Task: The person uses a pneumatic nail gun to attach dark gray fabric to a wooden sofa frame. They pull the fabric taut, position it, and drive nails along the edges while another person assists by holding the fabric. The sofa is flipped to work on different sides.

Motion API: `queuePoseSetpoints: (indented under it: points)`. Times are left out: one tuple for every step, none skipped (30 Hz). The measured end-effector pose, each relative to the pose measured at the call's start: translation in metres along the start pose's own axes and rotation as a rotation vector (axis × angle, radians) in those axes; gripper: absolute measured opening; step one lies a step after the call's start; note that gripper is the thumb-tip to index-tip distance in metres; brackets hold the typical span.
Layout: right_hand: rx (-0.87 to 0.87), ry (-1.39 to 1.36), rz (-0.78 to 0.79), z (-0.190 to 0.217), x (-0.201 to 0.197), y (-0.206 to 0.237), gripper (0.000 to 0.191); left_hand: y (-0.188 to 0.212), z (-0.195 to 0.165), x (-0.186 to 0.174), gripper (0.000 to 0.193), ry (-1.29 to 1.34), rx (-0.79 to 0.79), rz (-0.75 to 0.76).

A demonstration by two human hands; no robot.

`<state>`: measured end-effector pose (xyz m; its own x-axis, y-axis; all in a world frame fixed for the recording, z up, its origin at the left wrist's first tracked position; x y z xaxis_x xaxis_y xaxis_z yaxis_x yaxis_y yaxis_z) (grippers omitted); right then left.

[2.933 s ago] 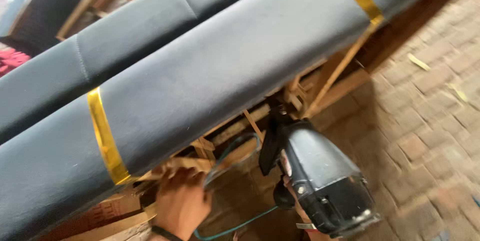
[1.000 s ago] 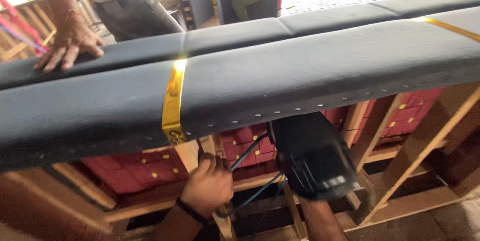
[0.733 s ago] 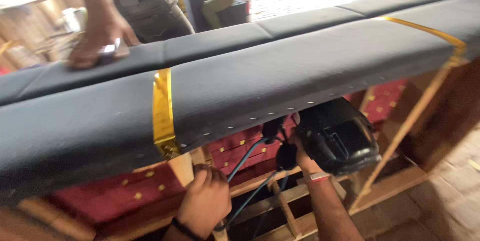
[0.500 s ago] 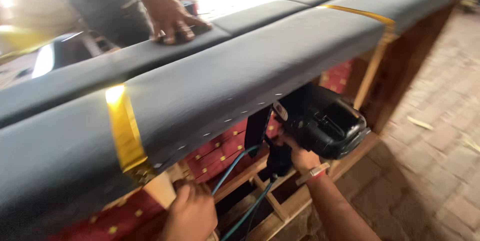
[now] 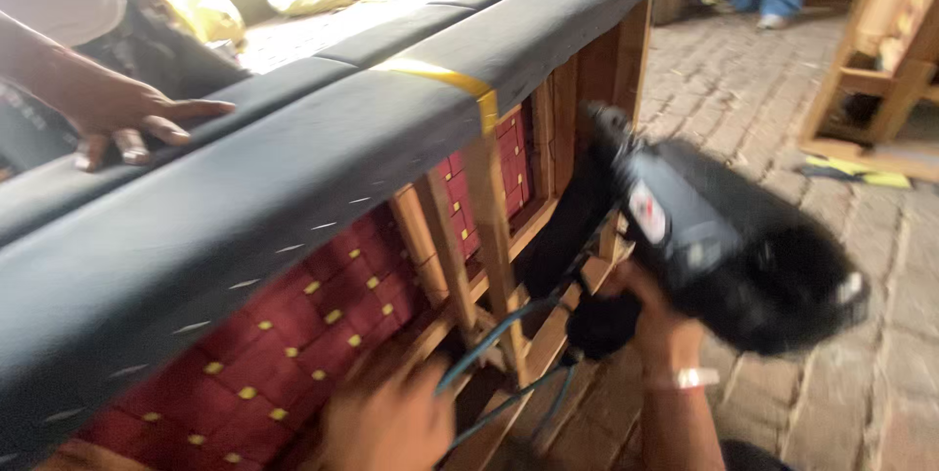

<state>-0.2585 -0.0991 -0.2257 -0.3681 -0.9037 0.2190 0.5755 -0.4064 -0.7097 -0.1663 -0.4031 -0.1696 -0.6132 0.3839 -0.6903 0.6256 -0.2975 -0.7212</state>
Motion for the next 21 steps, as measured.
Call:
queuePoseSetpoints:
  points:
    - [-0.077,0.14,0.009,-0.013,-0.009,-0.025,0.01,-0.028,-0.015,0.025,0.028,-0.016,-0.004,0.099]
    - [-0.028,0.142,0.064,-0.04,-0.011,-0.049,0.01,-0.062,-0.026,0.058,0.027,-0.034,-0.025,0.224]
    - [0.02,0.143,0.117,-0.068,-0.012,-0.073,0.009,-0.092,-0.034,0.086,0.026,-0.052,-0.044,0.349]
    - [0.057,0.144,0.175,-0.094,-0.013,-0.096,0.01,-0.123,-0.048,0.095,0.029,-0.169,0.076,0.242]
    - [0.055,0.089,0.167,-0.115,-0.017,-0.115,0.005,-0.153,-0.059,0.104,0.032,-0.29,0.195,0.131]
    - [0.054,0.033,0.159,-0.137,-0.016,-0.131,0.004,-0.176,-0.068,0.114,0.035,-0.415,0.316,0.021]
    - [0.056,-0.022,0.151,-0.159,-0.011,-0.146,0.006,-0.196,-0.056,0.142,0.034,-0.59,0.302,0.16]
    - [0.115,-0.106,0.158,-0.184,-0.005,-0.159,0.007,-0.21,-0.038,0.167,0.034,-0.758,0.282,0.307]
    - [0.175,-0.187,0.174,-0.208,0.005,-0.173,0.007,-0.219,-0.019,0.191,0.035,-0.92,0.247,0.457]
    - [0.241,-0.268,0.193,-0.231,0.015,-0.185,0.008,-0.219,0.0,0.209,0.034,-0.917,0.135,0.61]
    - [0.182,-0.221,0.188,-0.245,0.023,-0.201,0.011,-0.211,0.019,0.225,0.033,-0.906,0.018,0.764]
    - [0.124,-0.181,0.18,-0.257,0.033,-0.216,0.014,-0.202,0.035,0.238,0.035,-0.892,-0.102,0.916]
    - [0.068,-0.143,0.165,-0.266,0.043,-0.228,0.017,-0.202,0.043,0.246,0.036,-0.892,-0.117,0.917]
    - [0.118,-0.174,0.185,-0.28,0.056,-0.235,0.017,-0.201,0.049,0.252,0.037,-0.892,-0.131,0.916]
    - [0.165,-0.207,0.206,-0.292,0.073,-0.243,0.017,-0.202,0.055,0.254,0.038,-0.895,-0.148,0.912]
    - [0.214,-0.237,0.219,-0.304,0.087,-0.25,0.016,-0.199,0.062,0.258,0.035,-0.853,-0.184,0.94]
    - [0.215,-0.247,0.225,-0.311,0.095,-0.259,0.017,-0.197,0.065,0.261,0.032,-0.811,-0.211,0.966]
    - [0.216,-0.255,0.232,-0.316,0.105,-0.265,0.017,-0.195,0.07,0.264,0.029,-0.765,-0.24,0.99]
    - [0.217,-0.261,0.238,-0.321,0.118,-0.269,0.017,-0.199,0.072,0.263,0.03,-0.84,-0.168,0.929]
    - [0.216,-0.263,0.256,-0.325,0.129,-0.273,0.013,-0.201,0.071,0.261,0.033,-0.908,-0.095,0.867]
    - [0.215,-0.261,0.277,-0.329,0.14,-0.275,0.009,-0.201,0.07,0.261,0.035,-0.968,-0.023,0.806]
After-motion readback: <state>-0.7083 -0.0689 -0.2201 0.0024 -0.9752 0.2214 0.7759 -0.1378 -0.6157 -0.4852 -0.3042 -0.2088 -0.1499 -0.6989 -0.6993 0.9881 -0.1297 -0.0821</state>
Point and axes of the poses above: each hand's wrist, its own y-axis away from the middle knuckle, its own x-axis out of the palm, z = x × y, the point moved 8 cm from there along -y, towards the middle knuckle, and after that the axes turned 3 degrees about -x, right-handed, at the moved point
